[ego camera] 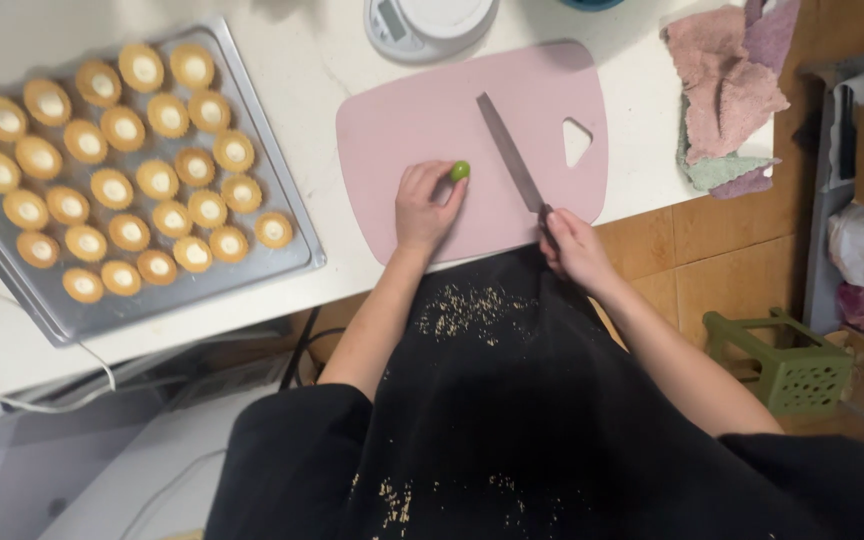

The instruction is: The person carries a knife to a counter, retrieves grapes from a bowl, and slices them on a cutting board using the knife.

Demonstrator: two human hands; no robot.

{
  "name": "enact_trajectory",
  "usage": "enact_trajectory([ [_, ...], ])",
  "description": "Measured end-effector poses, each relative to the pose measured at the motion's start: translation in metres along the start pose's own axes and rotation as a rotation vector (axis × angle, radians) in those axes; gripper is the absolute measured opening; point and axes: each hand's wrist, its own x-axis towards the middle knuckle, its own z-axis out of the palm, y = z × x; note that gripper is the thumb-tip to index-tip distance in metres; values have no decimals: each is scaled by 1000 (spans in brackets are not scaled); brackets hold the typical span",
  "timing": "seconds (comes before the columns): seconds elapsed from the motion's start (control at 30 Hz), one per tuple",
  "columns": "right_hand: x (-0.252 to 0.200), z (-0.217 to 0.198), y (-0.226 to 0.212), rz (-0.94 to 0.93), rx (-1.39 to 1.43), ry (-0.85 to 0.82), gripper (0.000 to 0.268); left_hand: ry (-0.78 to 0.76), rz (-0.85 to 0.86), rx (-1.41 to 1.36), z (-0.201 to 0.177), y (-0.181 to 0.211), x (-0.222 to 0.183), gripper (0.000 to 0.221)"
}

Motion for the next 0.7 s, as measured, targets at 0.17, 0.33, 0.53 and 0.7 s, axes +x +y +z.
enact_trajectory([
  [0.17,-29,-25,-21,4,46,110,38,-2,2,65,7,-6,-5,28],
  [0.33,-74,-51,-45,189,522,136,51,-29,-147,-43,5,-3,-3,35],
  [0.53,-107,-102,-40,9,783,5,56,108,-5,-98,12,52,23,30],
  [0.7,-119,-157,-35,89,749,62,58,-398,-607,-992,124,151,60,46],
])
